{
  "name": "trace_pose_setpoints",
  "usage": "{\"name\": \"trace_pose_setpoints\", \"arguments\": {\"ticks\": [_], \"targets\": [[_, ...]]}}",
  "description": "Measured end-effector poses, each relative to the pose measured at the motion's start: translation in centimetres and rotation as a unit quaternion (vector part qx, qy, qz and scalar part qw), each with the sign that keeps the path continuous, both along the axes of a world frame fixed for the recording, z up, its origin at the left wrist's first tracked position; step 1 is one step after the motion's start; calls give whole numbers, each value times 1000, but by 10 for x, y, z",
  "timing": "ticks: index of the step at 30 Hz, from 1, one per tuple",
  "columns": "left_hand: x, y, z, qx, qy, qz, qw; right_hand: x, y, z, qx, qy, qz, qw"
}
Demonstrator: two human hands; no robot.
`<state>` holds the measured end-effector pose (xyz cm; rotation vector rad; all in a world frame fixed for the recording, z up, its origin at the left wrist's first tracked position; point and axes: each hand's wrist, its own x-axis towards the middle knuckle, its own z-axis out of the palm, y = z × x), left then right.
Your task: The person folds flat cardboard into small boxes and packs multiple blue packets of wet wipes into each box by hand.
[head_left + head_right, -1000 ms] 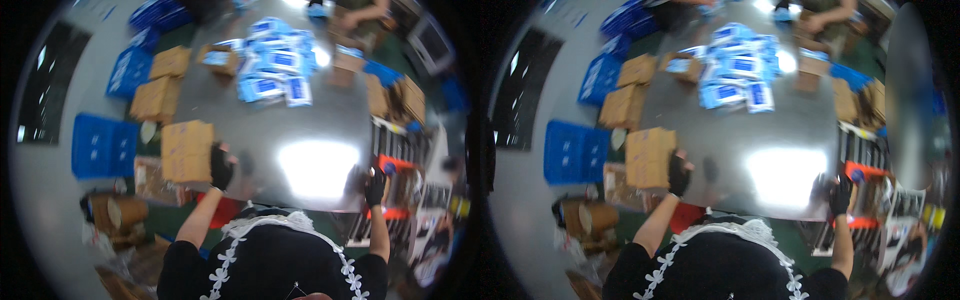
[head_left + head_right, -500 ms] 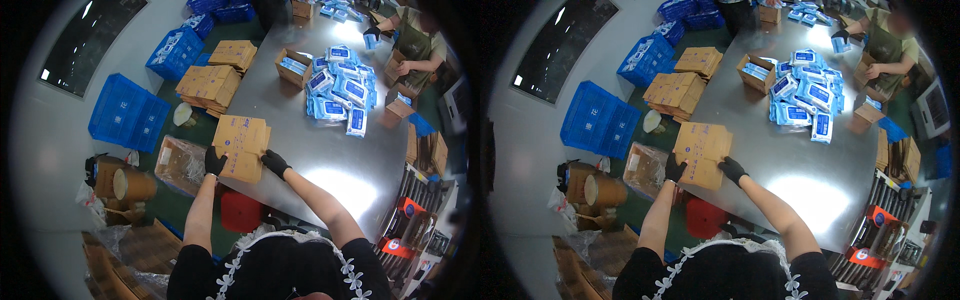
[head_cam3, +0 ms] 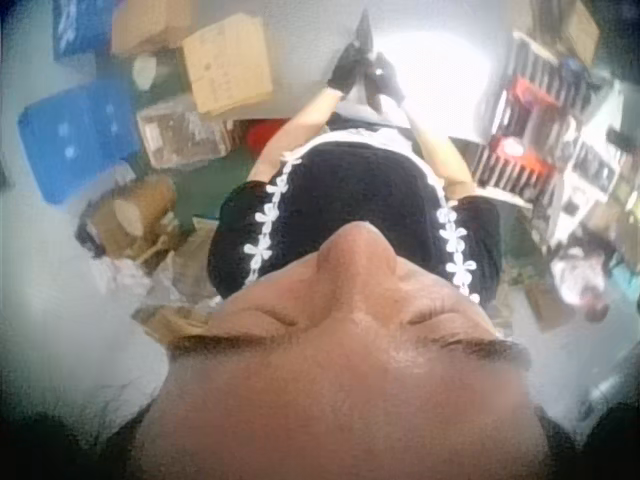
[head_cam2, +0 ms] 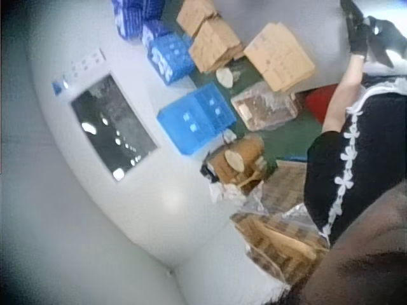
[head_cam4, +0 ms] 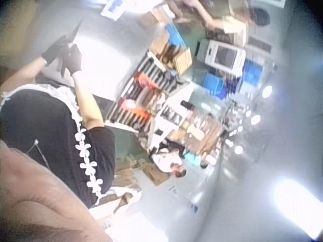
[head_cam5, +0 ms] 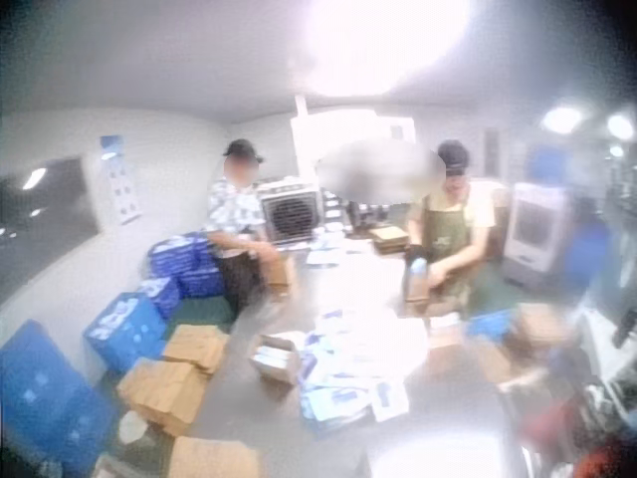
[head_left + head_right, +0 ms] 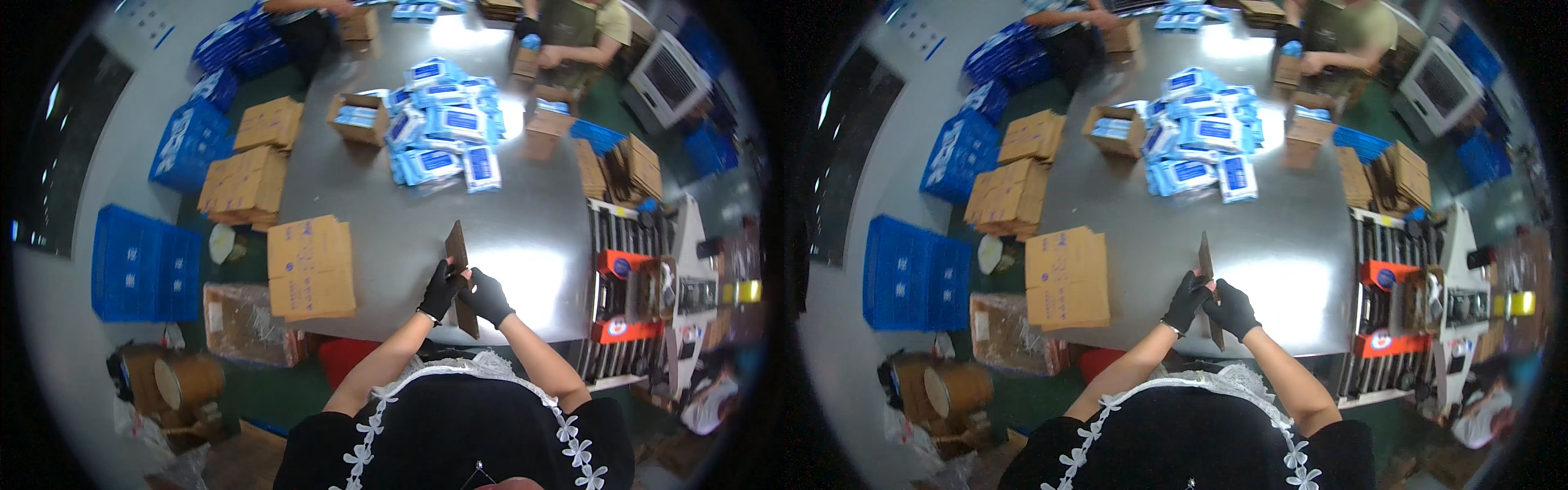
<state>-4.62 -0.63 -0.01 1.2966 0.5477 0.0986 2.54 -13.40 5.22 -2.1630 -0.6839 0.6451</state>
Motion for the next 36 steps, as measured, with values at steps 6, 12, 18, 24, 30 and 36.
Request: {"name": "trace_pose_setpoints", "arguments": {"ticks": [6,12,18,24,30,36], "targets": [[18,-3,-14,-1,-26,-106,994,20,-48,-20,52,305,-38,950],[8,33,64,343,-2,-186,921,18,-47,-3,198,176,-260,928],[50,19,60,694,-4,-68,717,37,-44,14,47,-270,-55,960],[67,11,55,694,34,-169,699,76,-34,16,-22,-239,228,944],[31,-38,42,715,8,-179,676,92,12,-68,49,-181,-377,907],[36,16,89,512,-48,-89,853,86,-38,-87,156,273,-441,841]]}}
